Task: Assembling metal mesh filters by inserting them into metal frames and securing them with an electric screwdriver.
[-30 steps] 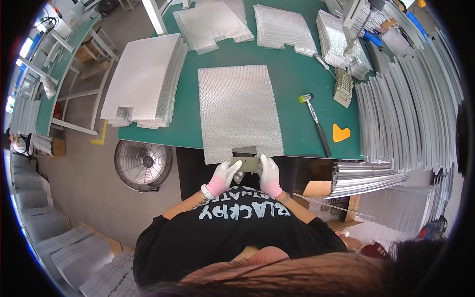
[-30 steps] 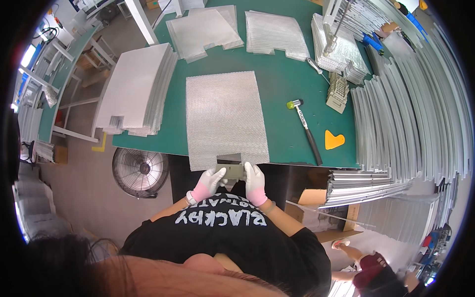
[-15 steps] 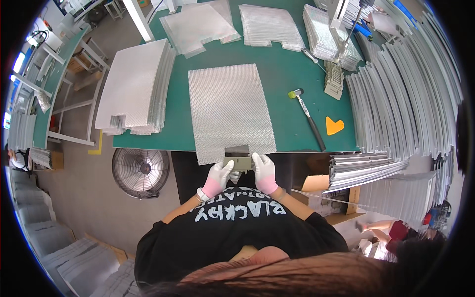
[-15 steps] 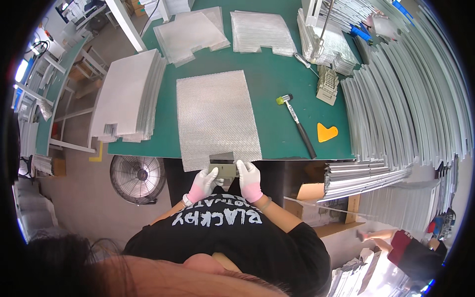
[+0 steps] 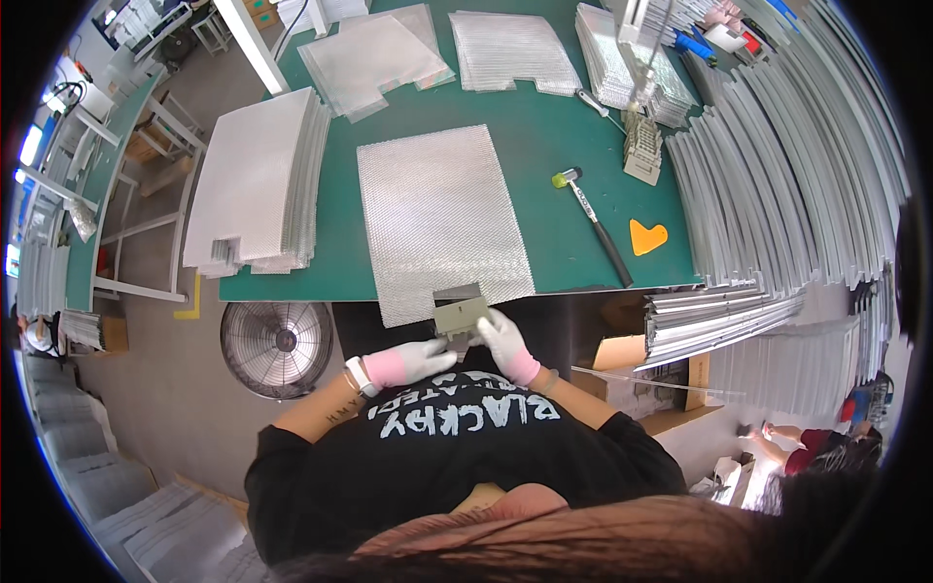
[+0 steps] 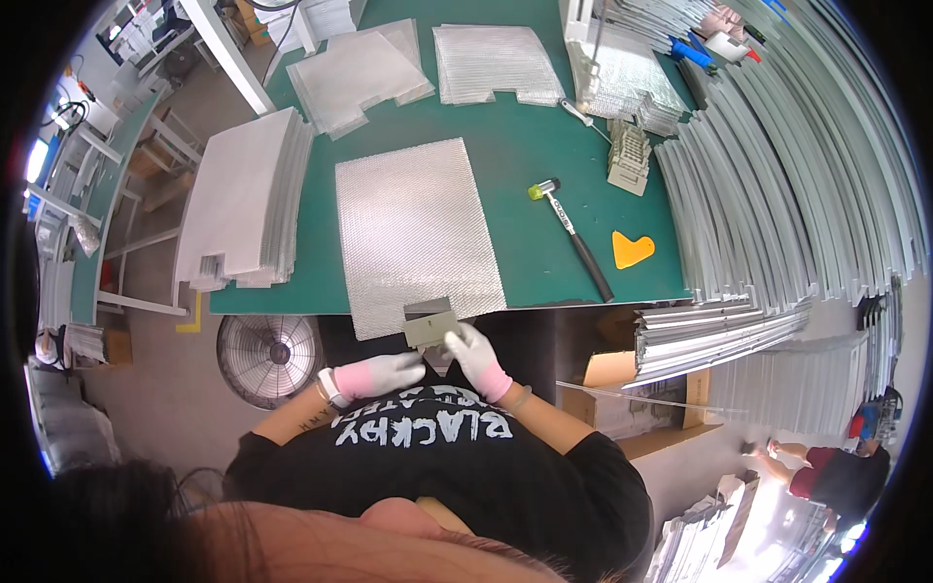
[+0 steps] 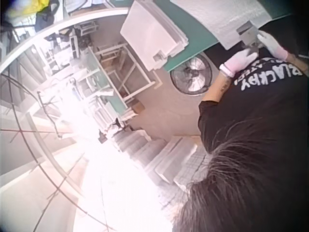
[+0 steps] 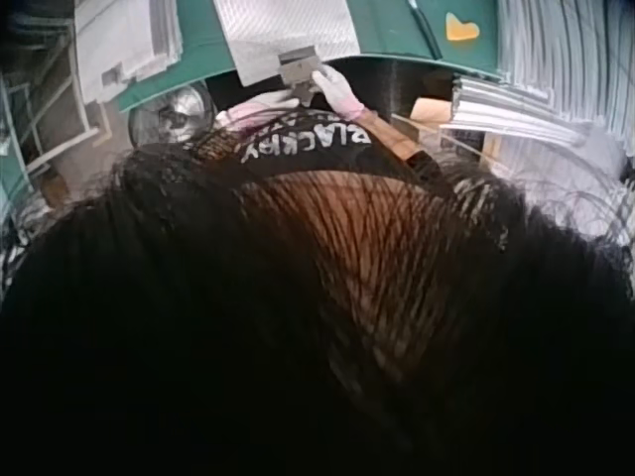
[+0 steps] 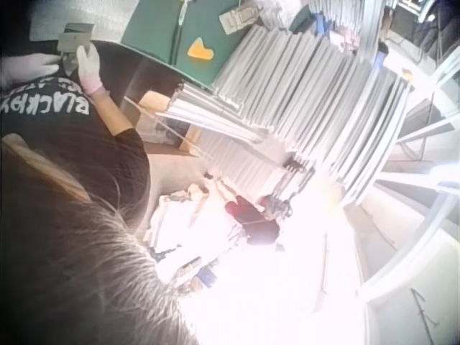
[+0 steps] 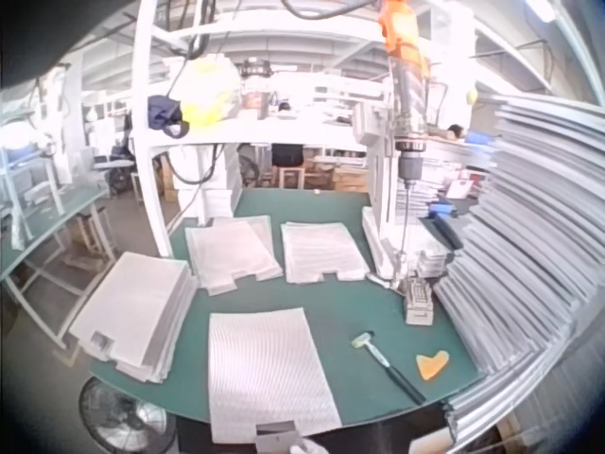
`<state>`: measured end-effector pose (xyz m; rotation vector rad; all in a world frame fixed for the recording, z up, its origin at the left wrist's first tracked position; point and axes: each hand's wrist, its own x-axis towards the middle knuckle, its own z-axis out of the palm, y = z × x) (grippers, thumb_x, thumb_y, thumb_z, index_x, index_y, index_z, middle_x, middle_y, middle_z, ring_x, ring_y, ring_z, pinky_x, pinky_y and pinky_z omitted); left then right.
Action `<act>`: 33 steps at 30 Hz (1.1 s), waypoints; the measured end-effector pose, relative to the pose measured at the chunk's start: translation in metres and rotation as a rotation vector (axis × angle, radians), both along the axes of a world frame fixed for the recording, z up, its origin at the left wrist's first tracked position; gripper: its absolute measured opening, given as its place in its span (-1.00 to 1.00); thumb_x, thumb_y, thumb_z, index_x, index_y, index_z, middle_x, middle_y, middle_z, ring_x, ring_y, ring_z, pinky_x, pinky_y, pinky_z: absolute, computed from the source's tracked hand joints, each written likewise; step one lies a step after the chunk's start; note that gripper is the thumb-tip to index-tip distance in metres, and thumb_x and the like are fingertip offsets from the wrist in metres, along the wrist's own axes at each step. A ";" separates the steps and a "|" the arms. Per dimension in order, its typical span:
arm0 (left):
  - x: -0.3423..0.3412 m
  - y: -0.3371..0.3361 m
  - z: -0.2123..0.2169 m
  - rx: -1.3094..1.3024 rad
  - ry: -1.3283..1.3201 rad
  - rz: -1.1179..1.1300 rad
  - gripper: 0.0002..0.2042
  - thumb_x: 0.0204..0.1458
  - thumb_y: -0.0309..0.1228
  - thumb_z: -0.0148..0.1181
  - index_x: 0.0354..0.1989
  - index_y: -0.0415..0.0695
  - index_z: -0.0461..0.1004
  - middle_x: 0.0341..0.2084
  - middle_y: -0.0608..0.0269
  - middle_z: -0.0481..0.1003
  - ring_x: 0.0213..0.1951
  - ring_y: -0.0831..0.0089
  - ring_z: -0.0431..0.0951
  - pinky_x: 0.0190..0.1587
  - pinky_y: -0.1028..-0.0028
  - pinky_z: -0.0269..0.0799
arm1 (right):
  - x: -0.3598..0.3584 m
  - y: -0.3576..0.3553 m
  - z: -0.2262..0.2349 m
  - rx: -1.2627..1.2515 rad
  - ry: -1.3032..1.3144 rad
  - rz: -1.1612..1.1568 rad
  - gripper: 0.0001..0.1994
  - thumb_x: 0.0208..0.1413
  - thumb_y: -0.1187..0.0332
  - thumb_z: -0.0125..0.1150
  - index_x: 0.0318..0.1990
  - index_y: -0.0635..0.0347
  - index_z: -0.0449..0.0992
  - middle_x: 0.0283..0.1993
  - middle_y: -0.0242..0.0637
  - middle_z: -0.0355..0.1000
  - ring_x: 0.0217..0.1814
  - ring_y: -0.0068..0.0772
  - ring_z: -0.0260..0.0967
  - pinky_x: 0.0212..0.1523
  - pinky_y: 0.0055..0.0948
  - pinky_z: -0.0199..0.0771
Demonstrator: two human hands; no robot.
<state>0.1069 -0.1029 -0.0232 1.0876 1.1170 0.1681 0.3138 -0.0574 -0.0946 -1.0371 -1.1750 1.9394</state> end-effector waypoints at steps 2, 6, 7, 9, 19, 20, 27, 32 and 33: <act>-0.022 0.018 0.030 0.256 0.117 -0.479 -0.54 0.33 -0.12 -0.12 0.15 -0.25 0.42 -0.13 0.06 0.58 -0.11 0.34 0.59 0.00 0.39 0.50 | 0.004 0.001 0.002 0.028 -0.034 0.273 -0.58 0.39 0.08 -0.14 -0.06 0.31 0.45 -0.31 -0.28 0.47 -0.37 -0.51 0.40 -0.28 -0.50 0.46; -0.024 0.085 0.065 0.853 0.198 -0.038 -0.64 0.15 -0.18 0.17 0.02 -0.12 0.56 -0.10 0.06 0.59 -0.16 0.19 0.63 -0.01 0.32 0.52 | 0.002 0.006 0.003 0.044 -0.108 0.358 -0.54 0.40 0.06 -0.21 -0.11 0.32 0.48 -0.35 -0.26 0.47 -0.40 -0.51 0.40 -0.37 -0.50 0.44; -0.029 0.107 0.042 1.242 0.355 -0.013 -0.55 0.02 -0.12 0.26 0.07 -0.06 0.54 0.02 0.03 0.51 0.07 0.02 0.50 0.18 0.19 0.37 | -0.002 0.006 0.006 0.077 -0.133 0.295 -0.53 0.41 0.07 -0.25 -0.16 0.31 0.49 -0.37 -0.27 0.48 -0.43 -0.51 0.39 -0.39 -0.49 0.42; -0.017 0.132 0.042 1.403 0.659 -0.245 -0.38 -0.06 -0.04 0.30 0.19 -0.03 0.43 0.22 -0.01 0.33 0.30 -0.06 0.21 0.35 0.01 0.06 | -0.004 0.006 0.008 0.134 -0.181 0.150 -0.50 0.42 0.09 -0.31 -0.25 0.31 0.50 -0.42 -0.28 0.51 -0.50 -0.49 0.38 -0.42 -0.49 0.39; 0.073 0.086 0.014 1.234 0.830 -0.141 -0.36 0.04 0.02 0.14 0.30 0.05 0.29 0.31 -0.11 0.17 0.34 -0.24 0.06 0.37 -0.19 -0.17 | 0.044 0.004 -0.004 0.151 -0.047 -0.445 -0.70 0.38 0.23 -0.08 -0.21 0.25 0.50 -0.35 -0.48 0.40 -0.33 -0.68 0.28 -0.29 -0.55 0.35; 0.072 0.086 0.013 1.230 0.807 -0.146 -0.38 0.05 -0.01 0.14 0.30 0.04 0.29 0.31 -0.12 0.16 0.33 -0.25 0.06 0.36 -0.19 -0.16 | 0.048 0.011 -0.004 0.062 -0.049 -0.394 -0.73 0.36 0.24 -0.03 -0.20 0.25 0.51 -0.33 -0.48 0.42 -0.30 -0.69 0.29 -0.26 -0.56 0.37; 0.069 0.083 0.010 1.242 0.767 -0.156 -0.39 0.05 -0.04 0.14 0.29 0.03 0.30 0.29 -0.14 0.16 0.33 -0.26 0.05 0.37 -0.18 -0.17 | 0.054 0.017 0.016 -0.005 0.012 -0.327 -0.83 0.30 0.33 0.11 -0.16 0.26 0.51 -0.26 -0.47 0.46 -0.21 -0.67 0.37 -0.18 -0.53 0.43; 0.073 0.080 0.015 1.216 0.791 -0.180 -0.39 0.05 -0.04 0.14 0.29 0.03 0.30 0.29 -0.14 0.16 0.33 -0.26 0.05 0.37 -0.17 -0.16 | 0.055 0.019 0.010 0.016 -0.027 -0.278 -0.83 0.29 0.33 0.13 -0.15 0.25 0.51 -0.27 -0.48 0.46 -0.23 -0.68 0.37 -0.19 -0.54 0.43; 0.073 0.080 0.015 1.212 0.804 -0.180 -0.39 0.05 -0.04 0.15 0.29 0.03 0.30 0.29 -0.13 0.16 0.33 -0.26 0.06 0.37 -0.18 -0.16 | 0.053 0.018 0.005 -0.052 0.012 -0.317 -0.83 0.30 0.31 0.12 -0.17 0.24 0.52 -0.27 -0.48 0.46 -0.25 -0.68 0.37 -0.21 -0.54 0.43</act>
